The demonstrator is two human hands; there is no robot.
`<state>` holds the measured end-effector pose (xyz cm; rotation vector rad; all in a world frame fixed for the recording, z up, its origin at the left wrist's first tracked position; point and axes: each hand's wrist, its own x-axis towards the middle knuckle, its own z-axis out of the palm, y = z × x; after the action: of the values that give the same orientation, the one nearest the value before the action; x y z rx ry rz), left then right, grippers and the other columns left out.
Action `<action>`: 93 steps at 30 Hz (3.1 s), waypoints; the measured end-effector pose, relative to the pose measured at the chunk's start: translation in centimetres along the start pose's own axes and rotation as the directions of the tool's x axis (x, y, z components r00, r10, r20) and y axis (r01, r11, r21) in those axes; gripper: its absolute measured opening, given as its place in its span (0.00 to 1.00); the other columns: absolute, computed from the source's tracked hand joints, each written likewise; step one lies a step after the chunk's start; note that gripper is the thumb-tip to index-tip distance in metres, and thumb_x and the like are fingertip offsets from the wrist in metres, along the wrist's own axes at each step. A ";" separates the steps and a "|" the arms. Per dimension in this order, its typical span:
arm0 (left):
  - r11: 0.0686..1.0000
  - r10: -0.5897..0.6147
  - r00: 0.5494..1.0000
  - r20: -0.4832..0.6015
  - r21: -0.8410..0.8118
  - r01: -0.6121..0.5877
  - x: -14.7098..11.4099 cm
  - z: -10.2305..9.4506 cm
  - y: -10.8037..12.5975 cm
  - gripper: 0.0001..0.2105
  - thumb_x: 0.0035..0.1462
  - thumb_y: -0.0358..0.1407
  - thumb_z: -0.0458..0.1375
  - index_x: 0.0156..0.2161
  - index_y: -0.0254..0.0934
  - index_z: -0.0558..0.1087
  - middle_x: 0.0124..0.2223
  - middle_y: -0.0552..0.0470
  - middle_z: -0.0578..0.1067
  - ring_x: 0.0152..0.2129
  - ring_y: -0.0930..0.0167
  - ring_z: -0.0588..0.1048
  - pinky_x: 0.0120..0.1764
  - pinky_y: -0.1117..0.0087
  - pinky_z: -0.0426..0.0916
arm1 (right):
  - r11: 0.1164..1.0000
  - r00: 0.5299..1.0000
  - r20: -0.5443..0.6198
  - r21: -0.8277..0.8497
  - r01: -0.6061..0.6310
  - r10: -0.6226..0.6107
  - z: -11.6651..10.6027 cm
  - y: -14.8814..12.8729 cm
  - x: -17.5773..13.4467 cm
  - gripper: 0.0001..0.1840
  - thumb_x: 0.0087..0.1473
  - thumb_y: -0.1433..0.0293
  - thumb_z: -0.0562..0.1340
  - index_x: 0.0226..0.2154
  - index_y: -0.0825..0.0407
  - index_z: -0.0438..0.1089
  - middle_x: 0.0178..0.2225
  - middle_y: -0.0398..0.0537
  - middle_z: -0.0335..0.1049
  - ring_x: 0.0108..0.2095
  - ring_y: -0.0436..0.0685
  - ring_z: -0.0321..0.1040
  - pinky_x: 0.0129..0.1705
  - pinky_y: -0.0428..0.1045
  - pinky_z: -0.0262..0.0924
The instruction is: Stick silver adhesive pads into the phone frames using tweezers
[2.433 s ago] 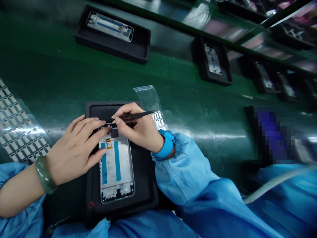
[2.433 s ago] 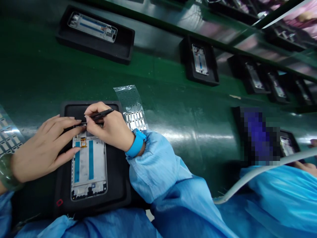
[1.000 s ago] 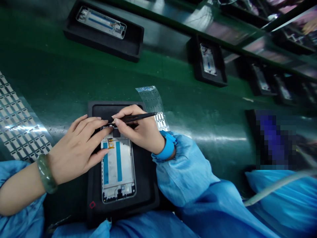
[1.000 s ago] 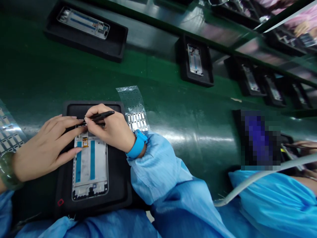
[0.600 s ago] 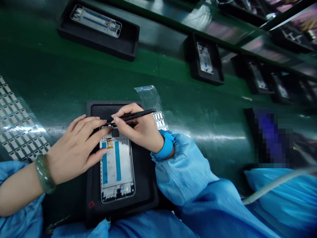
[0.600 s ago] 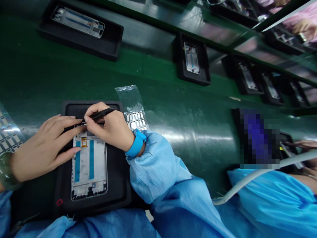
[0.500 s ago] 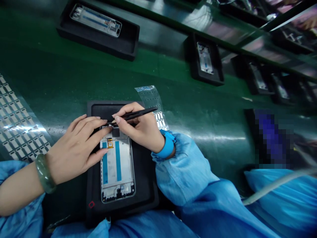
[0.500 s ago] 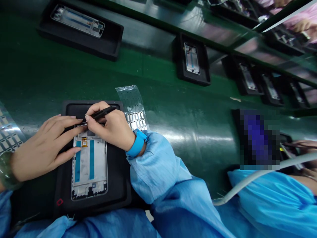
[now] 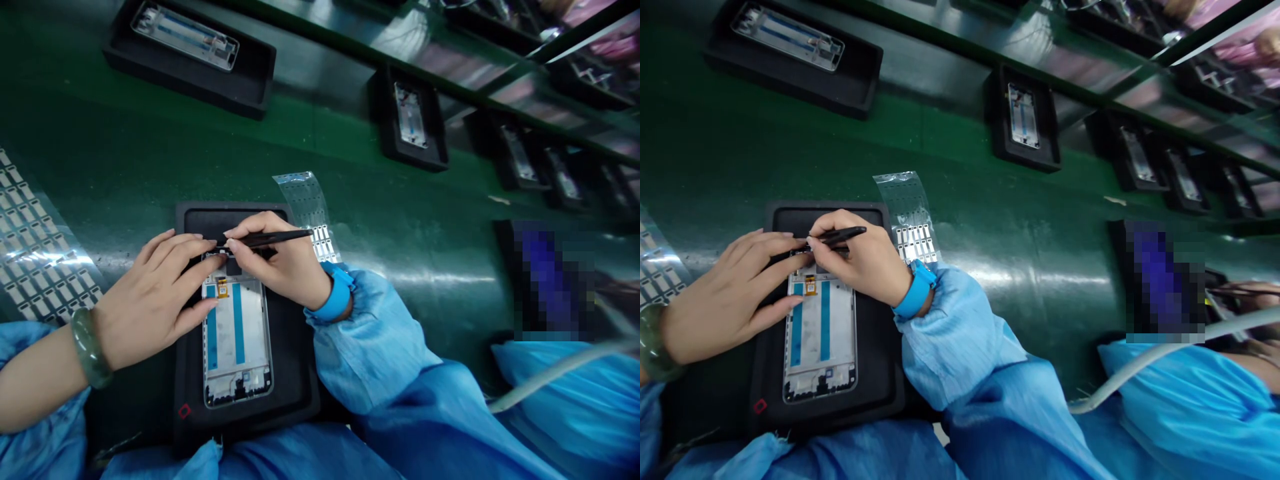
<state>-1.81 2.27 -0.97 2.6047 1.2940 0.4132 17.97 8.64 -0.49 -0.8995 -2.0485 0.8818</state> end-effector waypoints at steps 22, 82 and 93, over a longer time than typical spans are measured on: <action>1.000 0.004 1.000 0.018 0.013 -0.004 -0.1 0.0 0.0 0.23 0.60 0.42 0.49 0.57 0.33 0.61 0.56 0.39 0.63 0.55 0.57 0.60 0.57 0.49 0.55 | 0.997 0.997 -0.024 -0.038 0.070 -0.071 -0.1 0.2 -0.1 0.02 0.53 0.72 0.61 0.33 0.54 0.67 0.31 0.44 0.70 0.33 0.48 0.68 0.36 0.44 0.63; 1.000 -0.014 1.000 0.011 0.017 0.014 0.0 -0.2 0.1 0.23 0.59 0.43 0.50 0.56 0.31 0.63 0.55 0.38 0.65 0.55 0.56 0.61 0.55 0.49 0.58 | 0.985 0.986 0.019 -0.035 0.167 -0.166 -0.3 1.0 0.0 0.03 0.53 0.72 0.61 0.33 0.53 0.65 0.32 0.45 0.71 0.34 0.49 0.69 0.35 0.46 0.66; 1.000 -0.009 1.000 0.013 0.019 0.009 0.0 -0.3 0.1 0.22 0.60 0.42 0.49 0.56 0.32 0.62 0.55 0.39 0.65 0.55 0.57 0.60 0.56 0.50 0.57 | 0.993 0.993 -0.030 -0.022 0.112 -0.113 -0.5 1.3 0.2 0.03 0.52 0.71 0.62 0.32 0.52 0.66 0.31 0.45 0.71 0.32 0.50 0.69 0.35 0.47 0.65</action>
<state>-1.83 2.24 -0.66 2.6113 1.3111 0.3837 18.66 9.57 -1.20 -0.7952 -2.0632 0.7827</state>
